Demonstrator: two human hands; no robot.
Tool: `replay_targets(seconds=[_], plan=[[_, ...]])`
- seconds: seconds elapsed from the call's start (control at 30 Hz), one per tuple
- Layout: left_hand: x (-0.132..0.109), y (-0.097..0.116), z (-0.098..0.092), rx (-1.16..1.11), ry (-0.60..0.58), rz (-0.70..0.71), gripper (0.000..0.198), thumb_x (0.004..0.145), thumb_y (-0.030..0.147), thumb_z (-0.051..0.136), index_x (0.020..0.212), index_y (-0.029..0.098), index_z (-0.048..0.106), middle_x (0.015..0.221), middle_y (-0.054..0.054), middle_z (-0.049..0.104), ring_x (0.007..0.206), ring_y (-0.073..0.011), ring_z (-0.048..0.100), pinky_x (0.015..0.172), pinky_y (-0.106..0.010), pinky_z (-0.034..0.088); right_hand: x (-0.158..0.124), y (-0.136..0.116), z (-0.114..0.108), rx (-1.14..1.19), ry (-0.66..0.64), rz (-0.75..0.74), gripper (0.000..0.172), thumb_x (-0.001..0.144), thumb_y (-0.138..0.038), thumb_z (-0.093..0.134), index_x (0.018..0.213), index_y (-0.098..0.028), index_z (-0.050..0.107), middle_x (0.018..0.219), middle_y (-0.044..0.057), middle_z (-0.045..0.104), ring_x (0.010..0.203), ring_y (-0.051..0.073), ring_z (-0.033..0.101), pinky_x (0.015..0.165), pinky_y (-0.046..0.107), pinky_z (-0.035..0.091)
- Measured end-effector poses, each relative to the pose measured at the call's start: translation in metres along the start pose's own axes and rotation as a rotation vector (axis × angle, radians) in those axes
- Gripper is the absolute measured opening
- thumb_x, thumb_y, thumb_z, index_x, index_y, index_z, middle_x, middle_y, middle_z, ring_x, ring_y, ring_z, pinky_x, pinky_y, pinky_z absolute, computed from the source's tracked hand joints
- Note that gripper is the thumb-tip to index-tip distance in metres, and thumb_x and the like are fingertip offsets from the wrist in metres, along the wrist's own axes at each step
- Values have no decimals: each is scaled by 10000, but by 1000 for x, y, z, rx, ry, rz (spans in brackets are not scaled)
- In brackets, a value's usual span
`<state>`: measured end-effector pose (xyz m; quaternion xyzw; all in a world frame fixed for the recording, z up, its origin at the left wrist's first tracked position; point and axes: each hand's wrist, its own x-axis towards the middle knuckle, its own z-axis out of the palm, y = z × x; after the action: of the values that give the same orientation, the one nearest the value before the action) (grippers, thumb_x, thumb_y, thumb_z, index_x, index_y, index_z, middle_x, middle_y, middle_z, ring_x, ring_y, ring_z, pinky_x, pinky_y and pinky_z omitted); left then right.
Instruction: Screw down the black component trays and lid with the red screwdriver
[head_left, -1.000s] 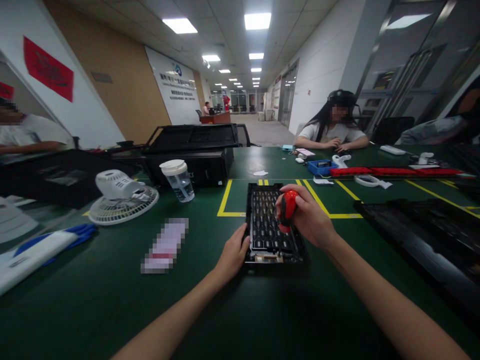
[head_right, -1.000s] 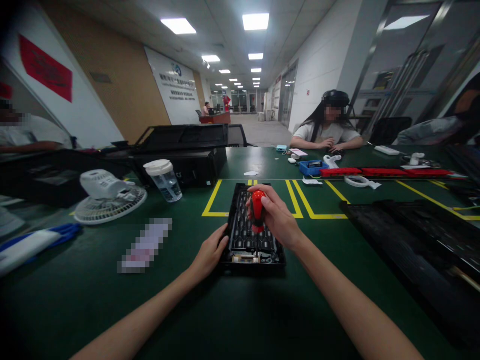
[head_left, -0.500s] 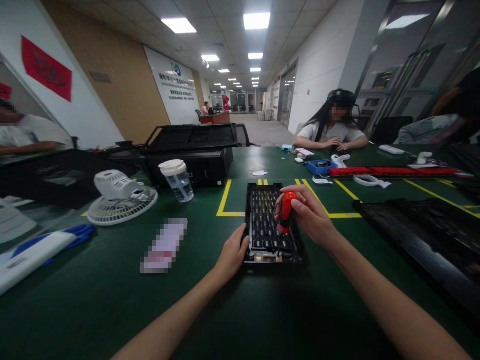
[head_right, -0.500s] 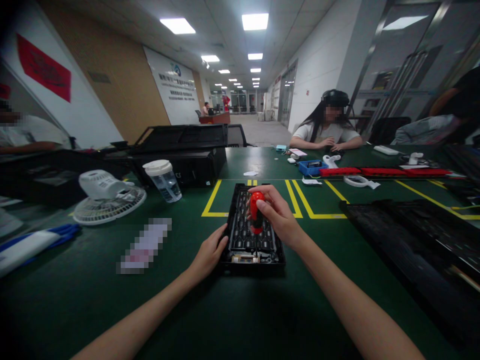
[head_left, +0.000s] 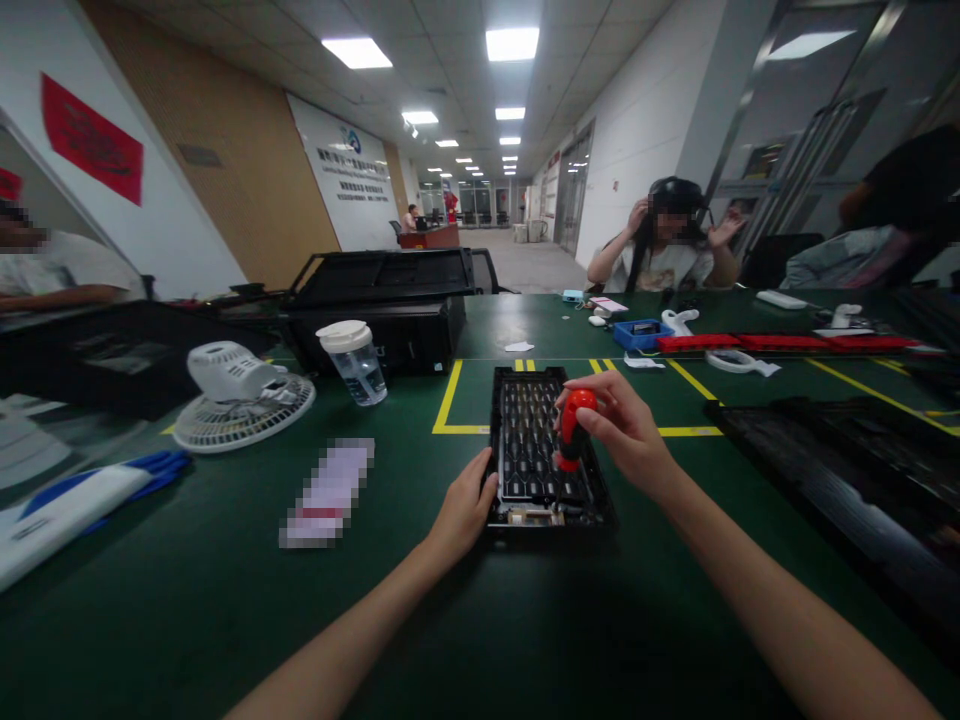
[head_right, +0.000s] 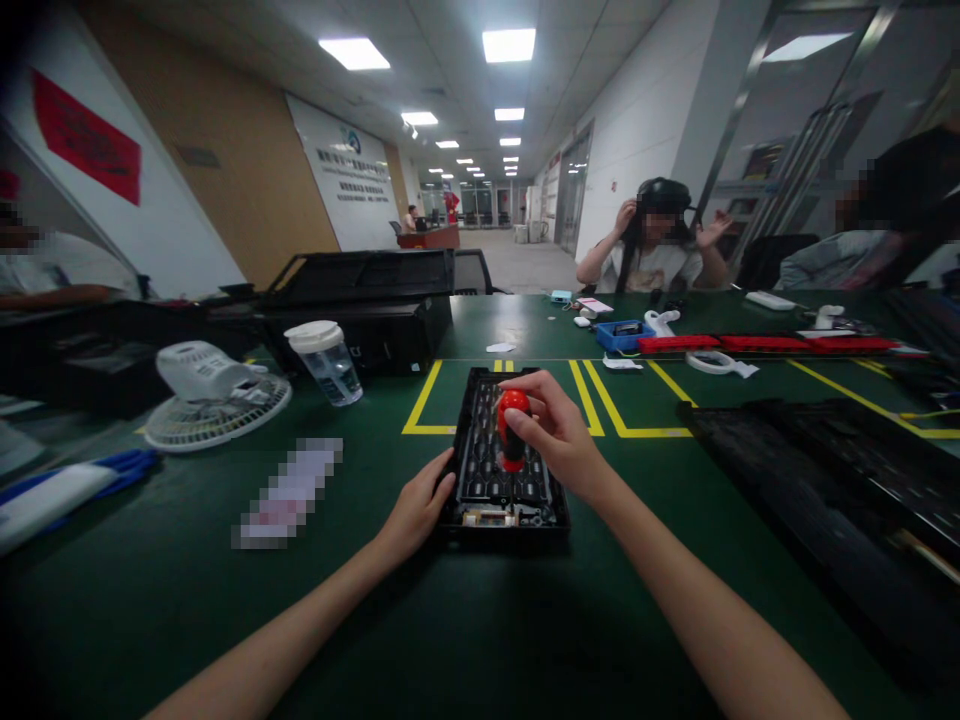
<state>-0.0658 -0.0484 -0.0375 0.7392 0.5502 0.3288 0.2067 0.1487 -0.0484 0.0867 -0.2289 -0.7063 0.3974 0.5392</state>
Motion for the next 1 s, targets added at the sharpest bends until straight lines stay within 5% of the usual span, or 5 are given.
replay_targets(seconds=[1.0], plan=[[0, -3, 2, -10, 16, 12, 439, 894, 335, 335, 1281, 141, 408, 1329, -101, 453, 1226, -180, 415, 1051, -365, 295, -1, 3, 0, -150, 141, -44, 192, 779, -273, 604, 916, -202, 490, 820, 6, 514, 704, 116, 527, 625, 248, 454]])
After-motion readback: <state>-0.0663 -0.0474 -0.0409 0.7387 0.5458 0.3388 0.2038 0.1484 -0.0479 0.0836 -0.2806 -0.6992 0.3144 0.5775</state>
